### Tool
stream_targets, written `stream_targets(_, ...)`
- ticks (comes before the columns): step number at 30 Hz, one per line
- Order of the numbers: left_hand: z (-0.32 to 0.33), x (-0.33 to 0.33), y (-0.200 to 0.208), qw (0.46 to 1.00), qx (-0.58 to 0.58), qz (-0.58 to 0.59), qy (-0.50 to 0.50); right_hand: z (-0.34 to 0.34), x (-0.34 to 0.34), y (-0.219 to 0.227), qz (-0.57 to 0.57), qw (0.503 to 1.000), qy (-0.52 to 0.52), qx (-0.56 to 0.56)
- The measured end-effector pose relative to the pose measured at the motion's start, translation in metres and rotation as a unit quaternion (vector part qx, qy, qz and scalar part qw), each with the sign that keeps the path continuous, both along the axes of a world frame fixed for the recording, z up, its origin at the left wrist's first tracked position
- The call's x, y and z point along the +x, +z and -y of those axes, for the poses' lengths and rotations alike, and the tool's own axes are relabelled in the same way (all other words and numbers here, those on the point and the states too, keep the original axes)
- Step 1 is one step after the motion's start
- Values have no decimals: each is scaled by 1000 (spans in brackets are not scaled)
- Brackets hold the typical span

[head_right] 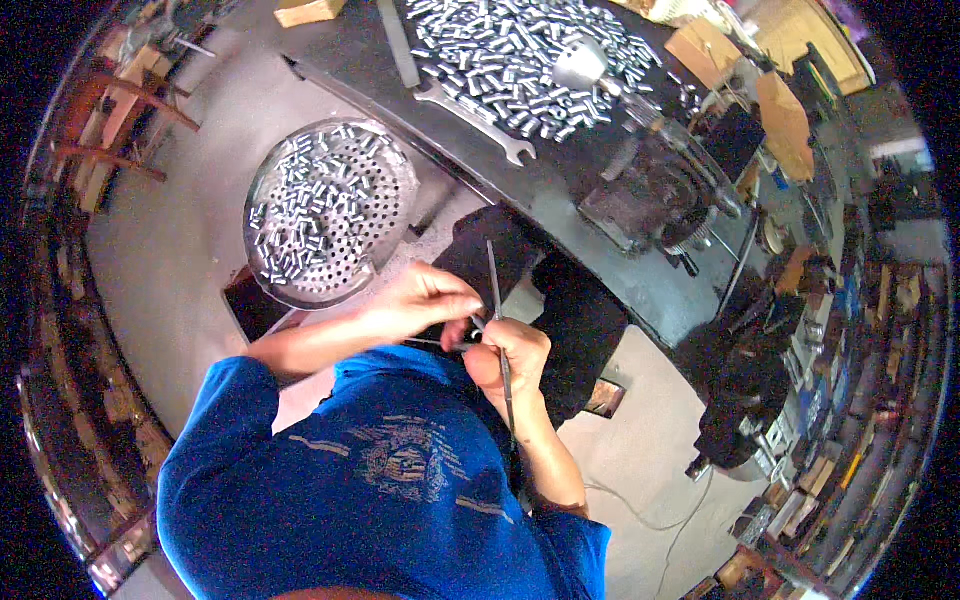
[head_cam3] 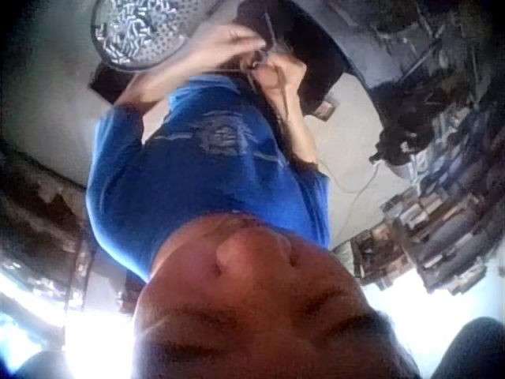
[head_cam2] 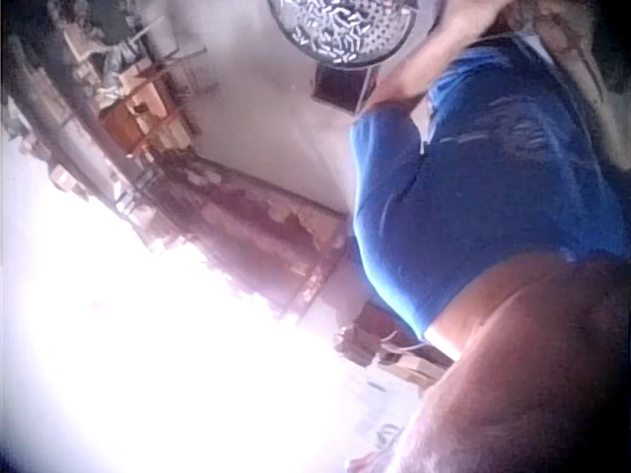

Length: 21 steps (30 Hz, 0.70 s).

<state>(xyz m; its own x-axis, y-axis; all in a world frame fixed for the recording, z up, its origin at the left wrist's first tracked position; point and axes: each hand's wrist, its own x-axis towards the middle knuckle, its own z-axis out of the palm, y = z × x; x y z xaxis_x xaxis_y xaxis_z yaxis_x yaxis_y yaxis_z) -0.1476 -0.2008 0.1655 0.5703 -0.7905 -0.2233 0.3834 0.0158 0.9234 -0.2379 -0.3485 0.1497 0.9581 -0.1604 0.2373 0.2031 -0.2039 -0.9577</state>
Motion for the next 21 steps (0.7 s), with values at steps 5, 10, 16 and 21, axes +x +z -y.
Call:
stream_targets(5, 6, -17, -23, 992, -64, -73, 77, -11, 3, 10, -101, 975, 15, 198)
stream_targets(10, 2, -11, -23, 981, -136, -124, 68, -3, 4, 8, -161, 940, 30, 299)
stream_targets(16, -31, 32, -51, 968, -86, -43, 232, 6, -9, 5, -156, 980, -27, 116)
stream_targets(21, -97, 152, -166, 913, 248, 229, 230, 10, -19, -1, -136, 981, -7, 139)
